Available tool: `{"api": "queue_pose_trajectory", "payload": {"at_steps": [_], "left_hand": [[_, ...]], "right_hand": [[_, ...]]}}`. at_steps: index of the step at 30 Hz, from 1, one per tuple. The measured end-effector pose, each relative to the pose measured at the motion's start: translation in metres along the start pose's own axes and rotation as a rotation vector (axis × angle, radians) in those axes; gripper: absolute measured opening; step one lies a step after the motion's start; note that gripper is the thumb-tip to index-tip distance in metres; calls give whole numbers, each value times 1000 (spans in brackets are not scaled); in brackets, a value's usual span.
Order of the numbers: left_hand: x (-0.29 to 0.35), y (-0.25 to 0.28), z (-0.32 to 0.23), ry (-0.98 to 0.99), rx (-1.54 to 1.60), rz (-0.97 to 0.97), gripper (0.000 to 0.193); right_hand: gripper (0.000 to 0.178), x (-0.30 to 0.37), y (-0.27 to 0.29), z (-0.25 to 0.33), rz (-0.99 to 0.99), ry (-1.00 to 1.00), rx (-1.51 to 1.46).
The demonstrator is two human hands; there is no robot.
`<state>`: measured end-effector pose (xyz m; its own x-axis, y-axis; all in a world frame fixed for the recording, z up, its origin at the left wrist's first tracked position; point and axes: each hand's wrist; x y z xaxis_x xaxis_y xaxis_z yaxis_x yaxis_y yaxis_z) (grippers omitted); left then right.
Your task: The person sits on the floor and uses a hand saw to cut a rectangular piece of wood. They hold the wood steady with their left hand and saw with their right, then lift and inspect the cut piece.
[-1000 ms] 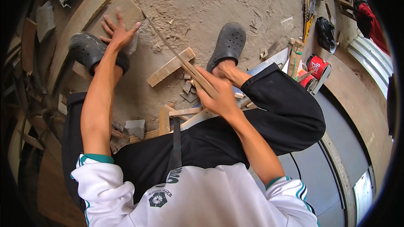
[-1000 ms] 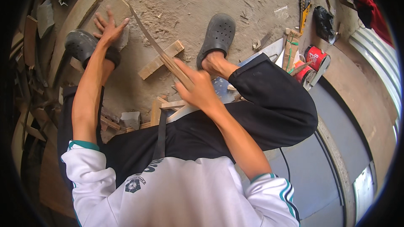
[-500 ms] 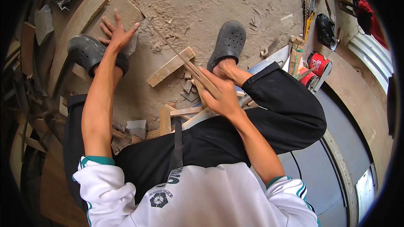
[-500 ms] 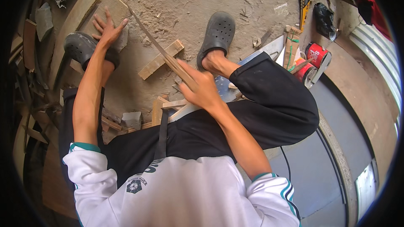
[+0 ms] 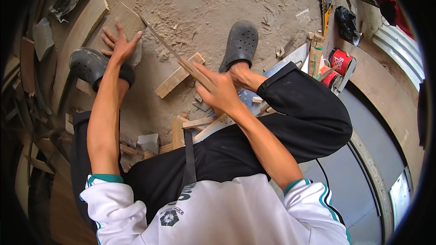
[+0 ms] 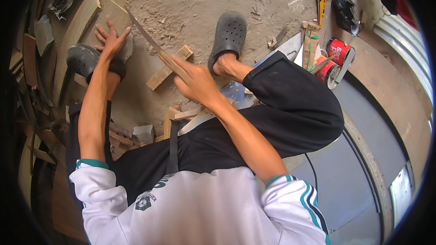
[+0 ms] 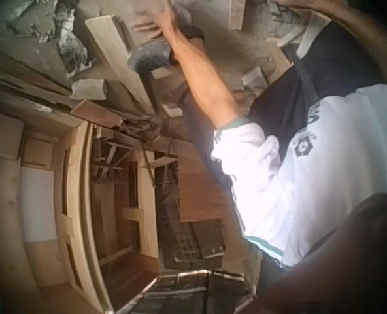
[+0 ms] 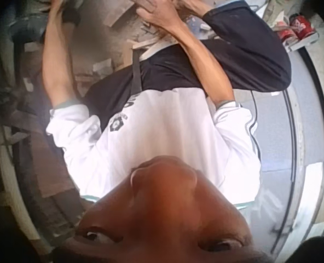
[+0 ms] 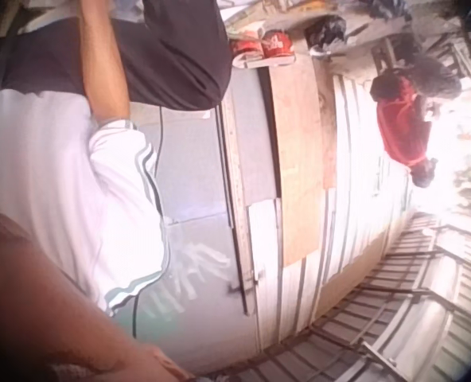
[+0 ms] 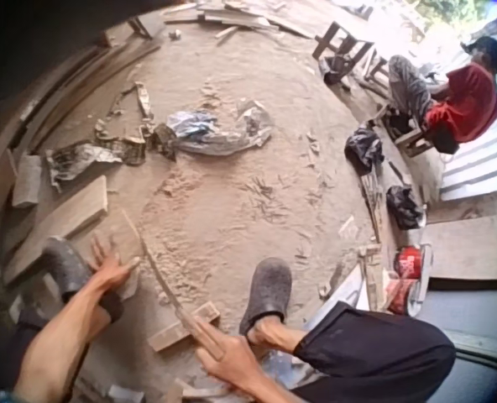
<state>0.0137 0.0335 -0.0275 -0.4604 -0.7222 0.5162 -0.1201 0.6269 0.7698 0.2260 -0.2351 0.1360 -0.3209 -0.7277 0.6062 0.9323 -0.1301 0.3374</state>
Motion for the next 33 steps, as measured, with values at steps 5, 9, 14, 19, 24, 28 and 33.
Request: {"api": "queue_pose_trajectory", "payload": {"at_steps": [5,9,14,19,24,28,33], "left_hand": [[7,1,7,23,0,14,120],[3,0,8,14,-7,3,121],[3,-1,10,14,2,0,121],[2,-1,11,17,-7,10,121],[4,1,8,11,4,8,120],[3,3,4,7,-17,5,121],[3,2,9,12,-10,11,123]], "right_hand": [[60,27,9,-2,-60,86,-41],[58,11,6,4,-11,45,-18],[58,-2,11,-19,-20,98,-22],[63,-9,6,-10,60,48,-20],[66,14,7,-23,44,7,-37],[61,37,12,-14,-27,77,-54],[56,8,10,61,35,-88,-20]]}}
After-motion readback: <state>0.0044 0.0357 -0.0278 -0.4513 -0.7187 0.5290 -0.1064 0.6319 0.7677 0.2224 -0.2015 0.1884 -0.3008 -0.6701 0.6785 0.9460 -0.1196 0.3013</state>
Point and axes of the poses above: each hand's wrist, its own x-axis away from the middle knuckle, its own y-axis out of the back of the hand, z = x × y, and after that the axes turned 14 degrees about -y, right-handed
